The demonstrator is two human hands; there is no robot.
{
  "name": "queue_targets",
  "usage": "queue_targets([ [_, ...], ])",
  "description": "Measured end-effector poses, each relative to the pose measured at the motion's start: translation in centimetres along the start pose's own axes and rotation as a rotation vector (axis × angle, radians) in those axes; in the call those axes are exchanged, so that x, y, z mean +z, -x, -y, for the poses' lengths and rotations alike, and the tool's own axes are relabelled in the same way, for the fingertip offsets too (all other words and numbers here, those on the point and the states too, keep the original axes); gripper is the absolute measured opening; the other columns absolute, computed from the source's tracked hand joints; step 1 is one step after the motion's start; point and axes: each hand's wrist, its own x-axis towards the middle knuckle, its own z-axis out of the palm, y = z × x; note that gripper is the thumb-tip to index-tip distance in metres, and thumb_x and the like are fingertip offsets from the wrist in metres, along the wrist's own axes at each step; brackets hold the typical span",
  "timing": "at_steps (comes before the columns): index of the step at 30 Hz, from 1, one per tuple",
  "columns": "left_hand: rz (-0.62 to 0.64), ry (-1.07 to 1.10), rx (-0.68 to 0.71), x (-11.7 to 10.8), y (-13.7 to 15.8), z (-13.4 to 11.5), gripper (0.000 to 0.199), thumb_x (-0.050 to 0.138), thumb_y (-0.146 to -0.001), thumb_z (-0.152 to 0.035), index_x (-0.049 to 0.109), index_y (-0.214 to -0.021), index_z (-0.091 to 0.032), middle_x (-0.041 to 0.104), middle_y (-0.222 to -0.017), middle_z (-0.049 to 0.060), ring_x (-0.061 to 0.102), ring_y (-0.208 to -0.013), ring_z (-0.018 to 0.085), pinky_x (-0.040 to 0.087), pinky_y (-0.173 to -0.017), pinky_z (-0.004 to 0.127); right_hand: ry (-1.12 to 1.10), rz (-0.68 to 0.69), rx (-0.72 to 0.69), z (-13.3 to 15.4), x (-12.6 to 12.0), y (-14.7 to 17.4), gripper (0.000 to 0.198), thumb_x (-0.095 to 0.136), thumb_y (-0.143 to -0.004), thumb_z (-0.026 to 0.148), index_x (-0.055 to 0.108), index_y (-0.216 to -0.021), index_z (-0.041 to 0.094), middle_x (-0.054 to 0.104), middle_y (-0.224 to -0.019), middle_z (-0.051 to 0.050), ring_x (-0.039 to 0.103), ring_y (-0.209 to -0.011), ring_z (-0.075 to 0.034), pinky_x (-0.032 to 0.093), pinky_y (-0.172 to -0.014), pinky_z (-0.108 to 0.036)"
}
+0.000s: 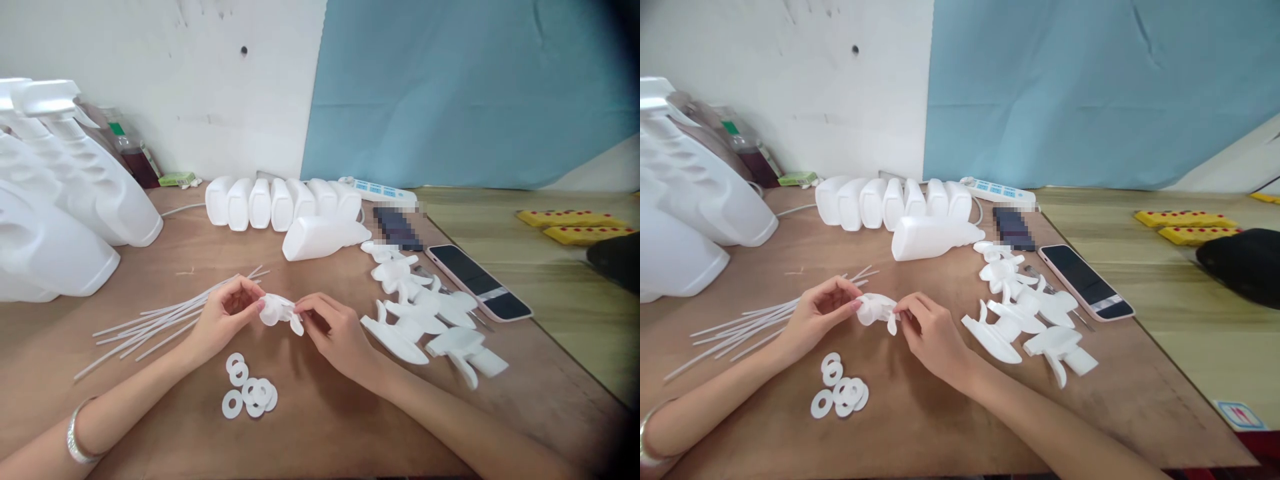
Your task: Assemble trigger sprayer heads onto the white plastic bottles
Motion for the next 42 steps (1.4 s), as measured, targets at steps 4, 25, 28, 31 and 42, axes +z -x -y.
queue_targets([
  [4,0.052,-0.024,0.015,-0.2,0.1,0.0,0.015,0.061,-0.077,-0.030,0.056,-0.078,-0.015,0.056,-0.072,0.000,0.052,-0.064,0.010,0.041,-0.058,0.022,-0.055,0.003,0.065,0.3,-0.1,0.0,0.015,0.045,-0.082,0.007,0.055,-0.085,0.018,0.062,-0.076,-0.001,0.058,-0.065,-0.012,0.045,-0.060,-0.023],
  [25,0.250,-0.465,0.506,0.1,0.9,0.4,0.005,0.056,-0.079,-0.016,0.054,-0.083,-0.018,0.057,-0.093,0.006,0.057,-0.080,0.013,0.048,-0.070,0.026,0.189,0.064,-0.318,0.6,-0.2,0.4,0.034,0.051,-0.078,0.021,0.048,-0.112,0.018,0.058,-0.106,-0.011,0.056,-0.094,-0.022,0.046,-0.077,-0.037],
  [28,0.256,-0.553,0.540,0.3,1.2,0.6,0.006,0.057,-0.079,-0.020,0.055,-0.084,-0.019,0.056,-0.087,0.005,0.055,-0.071,0.012,0.046,-0.061,0.023,0.298,0.002,-0.354,0.5,0.2,0.3,0.025,0.056,-0.080,0.033,0.054,-0.100,0.019,0.061,-0.096,-0.009,0.058,-0.083,-0.020,0.046,-0.072,-0.034],
  [31,0.275,-0.564,0.542,0.5,1.5,0.4,0.006,0.056,-0.079,-0.021,0.055,-0.084,-0.018,0.055,-0.085,0.005,0.054,-0.067,0.011,0.045,-0.057,0.021,0.300,-0.033,-0.404,0.3,0.4,0.2,0.019,0.057,-0.081,0.033,0.056,-0.093,0.019,0.063,-0.087,-0.007,0.058,-0.074,-0.016,0.045,-0.067,-0.030],
  [42,0.249,-0.556,0.614,0.5,1.3,0.3,0.012,0.057,-0.077,-0.018,0.056,-0.089,-0.018,0.059,-0.087,0.006,0.056,-0.073,0.013,0.046,-0.065,0.023,0.167,-0.003,-0.416,0.1,0.5,0.3,0.017,0.058,-0.081,0.025,0.051,-0.095,0.018,0.063,-0.087,-0.006,0.054,-0.069,-0.014,0.047,-0.064,-0.027],
])
